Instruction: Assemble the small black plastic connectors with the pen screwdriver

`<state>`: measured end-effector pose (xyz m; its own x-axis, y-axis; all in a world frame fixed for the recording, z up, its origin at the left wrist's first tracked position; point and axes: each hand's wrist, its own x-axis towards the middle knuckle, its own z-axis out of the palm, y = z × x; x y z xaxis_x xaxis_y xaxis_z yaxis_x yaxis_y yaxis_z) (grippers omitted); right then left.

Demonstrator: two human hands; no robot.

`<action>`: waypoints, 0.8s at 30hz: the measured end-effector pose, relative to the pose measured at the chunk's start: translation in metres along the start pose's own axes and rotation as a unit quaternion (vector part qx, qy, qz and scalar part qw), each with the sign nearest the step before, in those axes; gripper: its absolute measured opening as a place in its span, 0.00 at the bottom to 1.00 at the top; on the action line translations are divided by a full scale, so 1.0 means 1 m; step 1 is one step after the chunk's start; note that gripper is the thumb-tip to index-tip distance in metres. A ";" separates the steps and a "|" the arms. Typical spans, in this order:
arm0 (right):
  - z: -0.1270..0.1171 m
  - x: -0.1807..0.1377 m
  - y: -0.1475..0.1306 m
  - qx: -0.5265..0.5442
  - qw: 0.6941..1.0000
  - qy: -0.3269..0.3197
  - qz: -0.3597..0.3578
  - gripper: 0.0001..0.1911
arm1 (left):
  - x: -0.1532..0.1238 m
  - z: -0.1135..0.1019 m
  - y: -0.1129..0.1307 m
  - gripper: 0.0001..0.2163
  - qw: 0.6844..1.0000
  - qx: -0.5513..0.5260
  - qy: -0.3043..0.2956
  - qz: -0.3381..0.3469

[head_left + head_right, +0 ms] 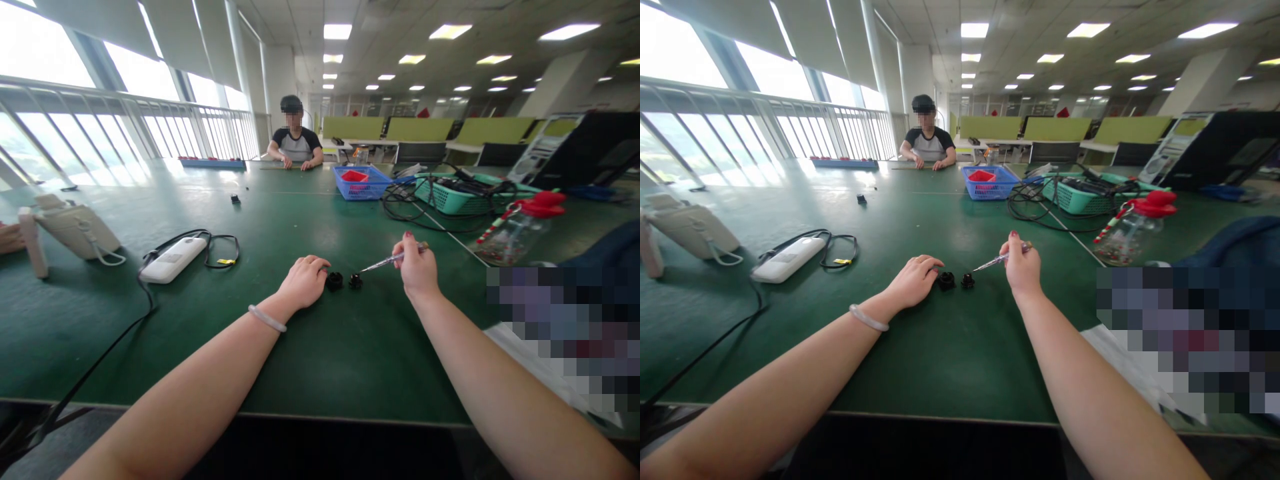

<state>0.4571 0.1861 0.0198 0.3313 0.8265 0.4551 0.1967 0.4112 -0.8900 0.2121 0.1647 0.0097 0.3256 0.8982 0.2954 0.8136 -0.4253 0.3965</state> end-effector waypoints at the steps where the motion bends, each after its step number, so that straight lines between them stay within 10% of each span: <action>1: 0.001 -0.001 0.000 -0.013 1.000 -0.007 -0.003 0.27 | -0.001 0.000 0.002 0.16 1.000 -0.013 0.003 0.013; 9: 0.013 -0.015 -0.008 -0.010 0.991 -0.133 -0.010 0.30 | -0.009 0.005 0.025 0.26 0.995 -0.007 -0.062 0.079; 17: 0.002 0.003 -0.001 0.166 0.986 0.016 0.027 0.25 | -0.025 0.000 0.042 0.14 0.988 -0.009 -0.104 0.117; 24: 0.000 0.002 0.004 0.168 0.985 0.011 0.040 0.24 | -0.081 -0.037 0.047 0.11 0.970 -0.039 -0.191 0.146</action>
<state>0.4590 0.1895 0.0172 0.3546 0.8546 0.3795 -0.1460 0.4515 -0.8803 0.2062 0.0682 0.0366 0.7033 0.7076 0.0680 0.6258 -0.6616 0.4131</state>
